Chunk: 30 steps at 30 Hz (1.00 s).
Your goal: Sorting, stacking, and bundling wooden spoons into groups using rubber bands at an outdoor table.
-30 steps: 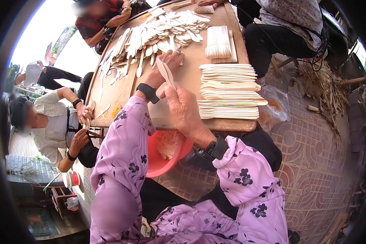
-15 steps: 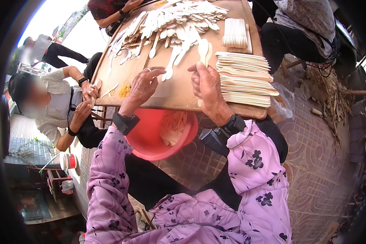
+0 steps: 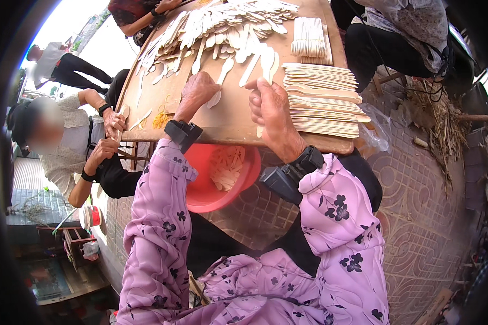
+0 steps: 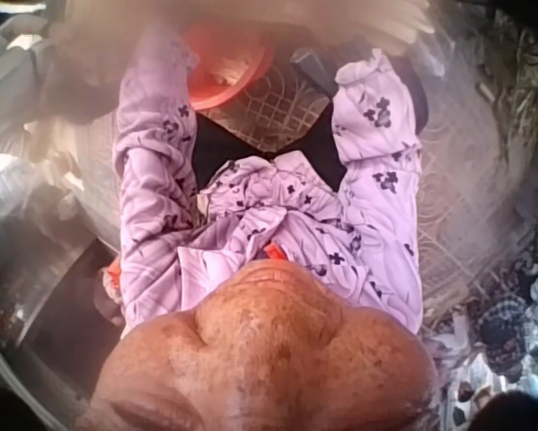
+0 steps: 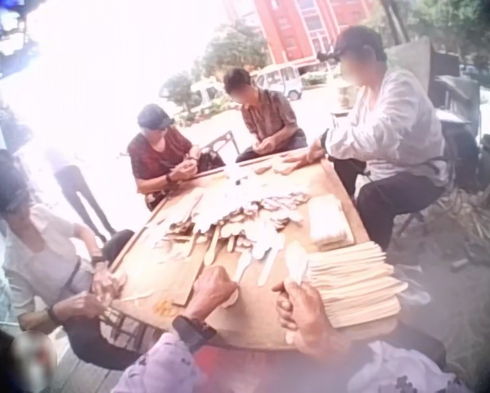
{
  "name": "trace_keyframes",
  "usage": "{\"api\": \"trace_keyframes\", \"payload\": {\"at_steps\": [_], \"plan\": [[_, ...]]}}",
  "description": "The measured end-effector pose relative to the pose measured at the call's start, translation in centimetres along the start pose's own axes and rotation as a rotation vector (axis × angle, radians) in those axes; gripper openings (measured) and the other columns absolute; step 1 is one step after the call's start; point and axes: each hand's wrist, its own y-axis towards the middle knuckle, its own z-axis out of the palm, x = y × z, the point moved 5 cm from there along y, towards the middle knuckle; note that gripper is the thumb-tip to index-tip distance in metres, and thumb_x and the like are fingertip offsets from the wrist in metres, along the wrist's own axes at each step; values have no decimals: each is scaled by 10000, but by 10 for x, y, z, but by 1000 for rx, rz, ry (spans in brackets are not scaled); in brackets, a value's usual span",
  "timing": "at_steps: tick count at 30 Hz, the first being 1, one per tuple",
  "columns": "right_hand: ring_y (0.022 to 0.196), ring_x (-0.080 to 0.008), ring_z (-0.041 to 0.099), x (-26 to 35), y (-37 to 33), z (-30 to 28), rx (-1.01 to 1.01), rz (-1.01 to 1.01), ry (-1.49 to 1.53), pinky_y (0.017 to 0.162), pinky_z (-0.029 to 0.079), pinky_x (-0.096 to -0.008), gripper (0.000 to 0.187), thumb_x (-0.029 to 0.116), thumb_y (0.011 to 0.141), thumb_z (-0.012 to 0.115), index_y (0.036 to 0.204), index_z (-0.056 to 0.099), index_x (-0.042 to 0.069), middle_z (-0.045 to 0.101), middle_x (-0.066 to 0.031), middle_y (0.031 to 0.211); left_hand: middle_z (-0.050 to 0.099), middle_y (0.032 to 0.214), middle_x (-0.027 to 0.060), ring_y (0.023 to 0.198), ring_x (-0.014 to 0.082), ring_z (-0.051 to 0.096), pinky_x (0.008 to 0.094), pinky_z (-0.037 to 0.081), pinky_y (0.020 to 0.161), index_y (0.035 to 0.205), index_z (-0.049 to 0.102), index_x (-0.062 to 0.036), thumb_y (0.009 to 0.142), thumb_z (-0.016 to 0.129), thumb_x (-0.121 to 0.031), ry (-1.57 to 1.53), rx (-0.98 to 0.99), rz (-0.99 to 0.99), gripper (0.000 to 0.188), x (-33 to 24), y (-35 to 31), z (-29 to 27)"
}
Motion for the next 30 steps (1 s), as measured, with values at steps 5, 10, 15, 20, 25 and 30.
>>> {"api": "trace_keyframes", "payload": {"at_steps": [5, 10, 15, 20, 25, 30], "plan": [[461, -21, 265, -2, -2, 5, 33, 1, -6, 392, 231, -176, 256, 260, 950, 437, 948, 492, 10, 356, 48, 643, 651, 884, 166, 836, 322, 626, 407, 481, 681, 797, 664, -29, 670, 683, -319, -54, 102, -80, 317, 16, -10, -4], [473, -22, 284, -10, 1, 3, 34, 3, -32, 394, 239, -177, 253, 260, 943, 454, 948, 492, 10, 365, 43, 652, 653, 844, 172, 825, 316, 632, 412, 482, 676, 781, 674, -32, 663, 713, -374, -96, 99, -107, 364, 30, -21, -6], [474, -24, 288, -15, 2, 3, 30, 22, -34, 393, 246, -176, 246, 251, 939, 458, 952, 492, 7, 373, 39, 656, 650, 833, 179, 820, 336, 623, 413, 481, 674, 774, 673, -31, 678, 676, -314, -80, 37, -61, 299, 36, -29, -8], [477, -24, 302, -17, 3, 2, 31, 28, -34, 391, 253, -173, 236, 237, 938, 462, 957, 494, 3, 396, 33, 668, 640, 800, 190, 793, 353, 614, 433, 472, 671, 749, 641, -25, 703, 610, -219, -21, -19, -22, 203, 38, -37, -11], [501, -20, 348, -22, 5, 1, -45, 123, -200, 393, 257, -166, 216, 256, 916, 503, 904, 522, 41, 445, 30, 697, 618, 656, 152, 636, 304, 621, 375, 464, 583, 749, 565, -3, 782, 580, -166, -479, -120, 187, 167, 2, -81, -38], [539, -30, 383, -29, 0, 5, 47, 147, -176, 418, 295, -182, 210, 269, 906, 520, 832, 527, 73, 474, 23, 713, 592, 599, 84, 536, 152, 564, 285, 438, 510, 764, 581, 15, 826, 588, -195, -612, 46, 379, 219, -48, -116, -49]]}}
